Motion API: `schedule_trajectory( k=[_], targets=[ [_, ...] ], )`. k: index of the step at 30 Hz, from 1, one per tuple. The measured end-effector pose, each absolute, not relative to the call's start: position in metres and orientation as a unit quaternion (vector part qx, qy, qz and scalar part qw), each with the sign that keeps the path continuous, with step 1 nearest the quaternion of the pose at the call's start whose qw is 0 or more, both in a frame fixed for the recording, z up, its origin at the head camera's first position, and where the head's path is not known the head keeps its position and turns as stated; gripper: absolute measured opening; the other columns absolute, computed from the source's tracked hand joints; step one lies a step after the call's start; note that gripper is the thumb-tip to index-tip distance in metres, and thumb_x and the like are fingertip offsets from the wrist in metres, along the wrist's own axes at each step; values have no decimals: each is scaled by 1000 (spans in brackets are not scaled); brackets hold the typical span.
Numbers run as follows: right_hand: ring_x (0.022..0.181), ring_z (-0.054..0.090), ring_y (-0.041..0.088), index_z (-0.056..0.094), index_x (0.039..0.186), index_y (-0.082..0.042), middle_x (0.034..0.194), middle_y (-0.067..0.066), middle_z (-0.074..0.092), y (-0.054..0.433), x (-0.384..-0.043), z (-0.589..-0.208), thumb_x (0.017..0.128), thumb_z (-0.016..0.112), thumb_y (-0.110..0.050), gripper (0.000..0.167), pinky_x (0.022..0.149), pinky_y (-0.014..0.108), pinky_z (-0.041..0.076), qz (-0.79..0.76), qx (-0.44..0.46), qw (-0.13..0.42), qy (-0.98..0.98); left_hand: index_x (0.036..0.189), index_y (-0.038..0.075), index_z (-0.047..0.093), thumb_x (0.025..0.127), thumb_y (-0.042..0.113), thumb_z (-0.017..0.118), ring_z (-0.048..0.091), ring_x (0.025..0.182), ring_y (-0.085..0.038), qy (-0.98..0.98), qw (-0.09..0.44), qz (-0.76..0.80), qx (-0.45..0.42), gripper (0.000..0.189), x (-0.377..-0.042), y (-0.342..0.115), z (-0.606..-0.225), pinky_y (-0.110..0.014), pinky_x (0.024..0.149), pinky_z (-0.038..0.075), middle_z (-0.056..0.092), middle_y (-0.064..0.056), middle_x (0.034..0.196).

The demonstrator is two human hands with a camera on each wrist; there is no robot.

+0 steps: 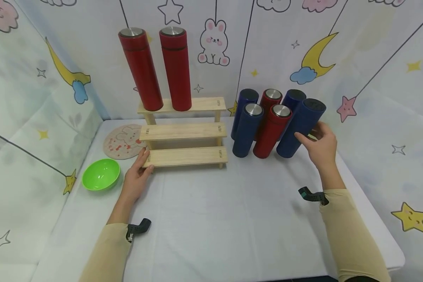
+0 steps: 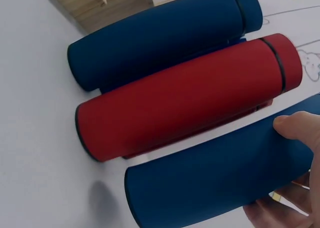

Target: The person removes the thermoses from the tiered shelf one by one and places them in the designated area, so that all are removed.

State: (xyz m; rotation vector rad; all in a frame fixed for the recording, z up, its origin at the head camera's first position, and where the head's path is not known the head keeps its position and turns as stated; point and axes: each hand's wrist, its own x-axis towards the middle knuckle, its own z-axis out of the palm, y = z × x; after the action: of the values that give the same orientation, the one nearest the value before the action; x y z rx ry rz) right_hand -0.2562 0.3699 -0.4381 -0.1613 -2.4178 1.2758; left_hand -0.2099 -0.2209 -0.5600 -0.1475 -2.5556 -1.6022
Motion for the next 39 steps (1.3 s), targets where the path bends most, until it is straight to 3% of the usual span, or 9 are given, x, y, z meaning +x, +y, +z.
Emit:
schedule_trajectory(
  k=[32, 39],
  targets=[
    [136, 60, 32, 51, 160, -10, 148, 14, 61, 387, -261, -474, 99, 83, -29, 72, 111, 37, 55, 461, -24, 184, -868, 171, 16, 35, 114, 23, 61, 24, 162, -25, -845, 64, -528, -54, 63, -211, -222, -562, -21, 121, 36, 16, -6, 181],
    [139, 58, 32, 47, 163, -11, 151, 14, 59, 388, -260, -470, 100, 82, -31, 75, 118, 45, 49, 462, -18, 175, -869, 171, 16, 35, 114, 23, 61, 25, 162, -25, -845, 63, -528, -51, 63, -211, -221, -561, -19, 120, 36, 17, -6, 181]
  ],
)
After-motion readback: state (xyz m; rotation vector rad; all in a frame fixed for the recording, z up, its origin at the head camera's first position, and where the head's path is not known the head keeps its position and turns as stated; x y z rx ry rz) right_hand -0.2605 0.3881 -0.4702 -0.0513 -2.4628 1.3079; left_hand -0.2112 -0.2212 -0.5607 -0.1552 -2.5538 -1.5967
